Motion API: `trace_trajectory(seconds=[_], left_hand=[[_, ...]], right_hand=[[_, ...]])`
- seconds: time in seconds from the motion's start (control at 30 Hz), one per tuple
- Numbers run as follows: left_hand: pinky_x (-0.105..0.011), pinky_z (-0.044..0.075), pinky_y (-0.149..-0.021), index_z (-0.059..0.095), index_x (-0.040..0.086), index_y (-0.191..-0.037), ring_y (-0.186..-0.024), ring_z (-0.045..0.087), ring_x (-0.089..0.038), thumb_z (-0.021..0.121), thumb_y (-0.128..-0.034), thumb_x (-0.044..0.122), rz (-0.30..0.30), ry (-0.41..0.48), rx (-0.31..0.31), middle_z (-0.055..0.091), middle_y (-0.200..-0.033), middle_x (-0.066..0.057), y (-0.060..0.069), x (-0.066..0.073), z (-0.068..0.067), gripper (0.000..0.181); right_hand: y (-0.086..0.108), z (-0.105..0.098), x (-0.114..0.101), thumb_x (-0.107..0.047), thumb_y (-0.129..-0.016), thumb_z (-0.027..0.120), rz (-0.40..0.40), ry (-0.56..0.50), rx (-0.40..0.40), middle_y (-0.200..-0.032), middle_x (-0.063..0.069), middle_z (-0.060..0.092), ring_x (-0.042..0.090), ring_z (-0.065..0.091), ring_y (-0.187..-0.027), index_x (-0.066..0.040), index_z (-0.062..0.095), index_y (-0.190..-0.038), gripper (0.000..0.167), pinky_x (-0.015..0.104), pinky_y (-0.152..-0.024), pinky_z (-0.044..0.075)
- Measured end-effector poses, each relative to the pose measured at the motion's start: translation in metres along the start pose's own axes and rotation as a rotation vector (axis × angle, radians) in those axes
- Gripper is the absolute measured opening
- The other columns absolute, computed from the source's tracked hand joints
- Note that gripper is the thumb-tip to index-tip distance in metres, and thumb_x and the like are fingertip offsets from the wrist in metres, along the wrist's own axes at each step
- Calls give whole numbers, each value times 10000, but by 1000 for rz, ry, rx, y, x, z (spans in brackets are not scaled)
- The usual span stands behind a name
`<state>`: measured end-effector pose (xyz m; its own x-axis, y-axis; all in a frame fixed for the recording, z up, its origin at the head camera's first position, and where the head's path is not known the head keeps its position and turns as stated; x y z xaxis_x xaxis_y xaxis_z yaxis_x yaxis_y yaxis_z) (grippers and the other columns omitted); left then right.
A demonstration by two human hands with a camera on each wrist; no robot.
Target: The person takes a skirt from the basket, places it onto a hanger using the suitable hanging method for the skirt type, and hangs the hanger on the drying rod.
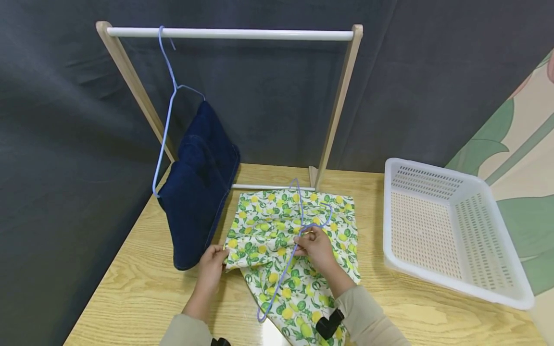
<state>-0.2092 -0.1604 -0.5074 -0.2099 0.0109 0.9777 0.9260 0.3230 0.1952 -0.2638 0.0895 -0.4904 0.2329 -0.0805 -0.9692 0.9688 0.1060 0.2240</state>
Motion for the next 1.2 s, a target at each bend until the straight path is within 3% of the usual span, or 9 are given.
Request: trace_trajectory(seconds=[0.13,0.3,0.5,0.6,0.77,0.93,1.07,1.17,1.2], left_hand=[[-243,360,-532,470,-71,-946,-601,382,-124,462,-860,64,-11,-119,0,408,-750,-53,-1,-9,-3,161],[-223,339,-504,459,-63,-994,-578,369,-117,454,-861,59,19,-202,6,424,-780,-69,-1,-14,-5,180],[-238,398,-623,479,-66,-979,-757,440,-173,468,-838,-4,144,-253,60,480,-878,-121,2,-8,-5,154],[-256,396,-609,495,-55,-982,-732,435,-177,484,-824,-17,188,-312,55,492,-894,-135,5,-5,-2,163],[-290,394,-533,523,-15,-997,-599,455,-185,517,-800,13,269,-551,22,522,-1041,-168,11,-1,6,199],[-321,398,-500,525,-23,-1015,-535,472,-185,536,-777,8,435,-743,-18,440,-1212,-211,20,7,20,241],[-384,443,-718,541,-6,-1024,-854,544,-276,549,-784,34,487,-732,-79,460,-1202,-171,25,9,32,244],[-462,294,-915,557,18,-1013,-1096,423,-298,568,-789,61,492,-699,-135,520,-1125,-121,28,8,39,228],[-473,276,-919,559,26,-1010,-1068,443,-286,569,-790,66,485,-686,-159,536,-1100,-109,29,7,41,224]], right_hand=[[-1,0,1,58,-811,525,14,-7,-16,-641,82,525,134,551,-525,101,400,-1007,237,313,-548,503],[-1,1,1,60,-808,528,14,-15,-25,-634,92,539,154,559,-498,106,417,-1010,235,415,-595,493],[-1,2,0,39,-824,517,13,5,-25,-622,84,530,157,549,-493,85,427,-994,198,459,-619,479],[-1,3,-2,34,-832,506,15,2,-33,-629,93,530,156,542,-492,86,419,-990,188,438,-603,487],[-2,3,-4,14,-836,511,23,-10,-15,-613,100,534,156,538,-470,55,451,-938,125,409,-567,496],[-4,3,-4,6,-845,502,19,-37,-7,-593,102,549,158,545,-452,38,466,-888,65,339,-503,500],[-5,4,-3,8,-854,483,19,-60,-20,-603,110,551,164,546,-452,24,454,-879,41,324,-489,497],[-4,5,-5,3,-857,479,20,-67,-25,-615,119,552,168,546,-459,6,447,-869,34,334,-495,499],[-4,6,-6,1,-858,477,19,-72,-29,-616,122,551,171,546,-462,5,446,-868,32,336,-497,499]])
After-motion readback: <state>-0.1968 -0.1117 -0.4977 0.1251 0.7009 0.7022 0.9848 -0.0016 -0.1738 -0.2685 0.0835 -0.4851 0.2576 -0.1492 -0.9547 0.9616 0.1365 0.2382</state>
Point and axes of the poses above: each hand's wrist, its own y-axis away from the middle knuckle, its own z-axis out of the palm, x = y × z, the point moved 7 cm from there along -y, towards the middle knuckle
